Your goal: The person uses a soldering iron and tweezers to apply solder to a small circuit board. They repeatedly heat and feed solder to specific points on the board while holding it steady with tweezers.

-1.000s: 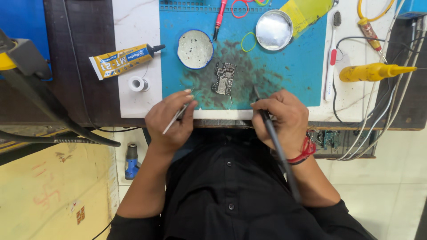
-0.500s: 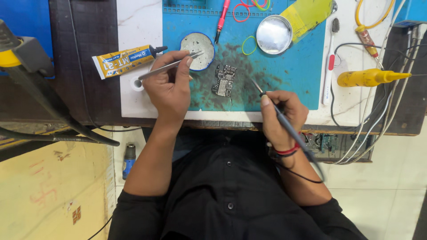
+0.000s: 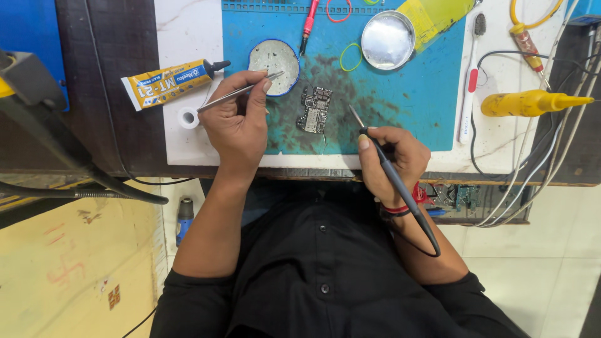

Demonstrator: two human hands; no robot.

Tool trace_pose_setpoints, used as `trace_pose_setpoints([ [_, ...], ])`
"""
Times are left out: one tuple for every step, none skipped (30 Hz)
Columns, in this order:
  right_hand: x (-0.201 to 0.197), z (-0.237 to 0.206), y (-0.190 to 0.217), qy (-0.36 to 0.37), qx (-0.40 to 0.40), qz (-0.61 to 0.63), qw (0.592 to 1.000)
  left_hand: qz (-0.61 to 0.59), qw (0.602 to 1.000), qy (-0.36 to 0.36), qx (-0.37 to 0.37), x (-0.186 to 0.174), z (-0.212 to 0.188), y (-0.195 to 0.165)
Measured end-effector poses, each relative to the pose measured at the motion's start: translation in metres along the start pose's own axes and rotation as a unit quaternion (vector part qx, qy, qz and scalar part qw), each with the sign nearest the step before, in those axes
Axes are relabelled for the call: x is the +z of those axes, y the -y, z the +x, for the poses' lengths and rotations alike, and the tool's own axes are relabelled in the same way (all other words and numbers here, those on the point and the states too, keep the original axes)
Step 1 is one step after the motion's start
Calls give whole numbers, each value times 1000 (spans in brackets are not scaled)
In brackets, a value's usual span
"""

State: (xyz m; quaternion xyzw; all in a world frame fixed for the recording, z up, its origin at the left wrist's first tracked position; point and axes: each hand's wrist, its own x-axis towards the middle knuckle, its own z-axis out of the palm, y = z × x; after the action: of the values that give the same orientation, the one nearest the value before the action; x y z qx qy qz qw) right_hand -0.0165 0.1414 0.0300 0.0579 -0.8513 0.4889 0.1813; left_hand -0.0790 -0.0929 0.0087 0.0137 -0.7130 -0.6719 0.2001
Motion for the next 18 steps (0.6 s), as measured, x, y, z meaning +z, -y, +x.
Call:
trace_pose_setpoints([
  [0, 0, 0, 2, -4, 0, 1000, -9, 1000, 1, -2, 0, 0, 0],
  [0, 0, 0, 1, -6, -2, 1000, -14, 1000, 1, -4, 0, 0, 0],
  [0, 0, 0, 0, -7, -4, 1000, -18, 1000, 0, -8, 0, -1, 1],
  [0, 0, 0, -1, -8, -5, 1000, -23, 1000, -1, -12, 0, -2, 1],
  [0, 0, 0, 0, -7, -8, 1000, -32, 999, -2, -11, 0, -2, 2],
  [-1, 0, 1, 1, -7, -11, 1000, -40, 999, -3, -10, -1, -3, 2],
  [-1, 0, 1, 1, -7, -14, 1000, -49, 999, -4, -8, -1, -3, 2],
  [-1, 0, 1, 1, -9, -16, 1000, -53, 999, -5, -10, -1, -4, 3],
  [-1, 0, 1, 0, -12, -18, 1000, -56, 998, -6, -11, -1, -4, 3],
  [-1, 0, 1, -1, -14, -20, 1000, -59, 998, -7, -12, -1, -5, 3],
  [-1, 0, 0, -1, -15, -18, 1000, -62, 998, -7, -9, -1, -5, 3],
  [-1, 0, 0, -1, -16, -16, 1000, -65, 998, -7, -6, -2, -5, 2],
  [-1, 0, 0, -1, -17, -15, 1000, -70, 998, -6, -3, -1, -6, 3],
  [-1, 0, -1, -2, -18, -17, 1000, -70, 998, -5, -4, -1, -6, 3],
  [-1, -1, -1, -4, -18, -17, 1000, -69, 998, -5, -4, -2, -6, 3],
  [-1, -1, -1, -5, -19, -18, 1000, -69, 998, -4, -4, -2, -6, 3],
  [-1, 0, -1, -3, -21, -17, 1000, -63, 998, -5, -4, -2, -6, 3],
  [-1, 0, -1, 0, -23, -17, 1000, -58, 998, -6, -3, -1, -7, 3],
])
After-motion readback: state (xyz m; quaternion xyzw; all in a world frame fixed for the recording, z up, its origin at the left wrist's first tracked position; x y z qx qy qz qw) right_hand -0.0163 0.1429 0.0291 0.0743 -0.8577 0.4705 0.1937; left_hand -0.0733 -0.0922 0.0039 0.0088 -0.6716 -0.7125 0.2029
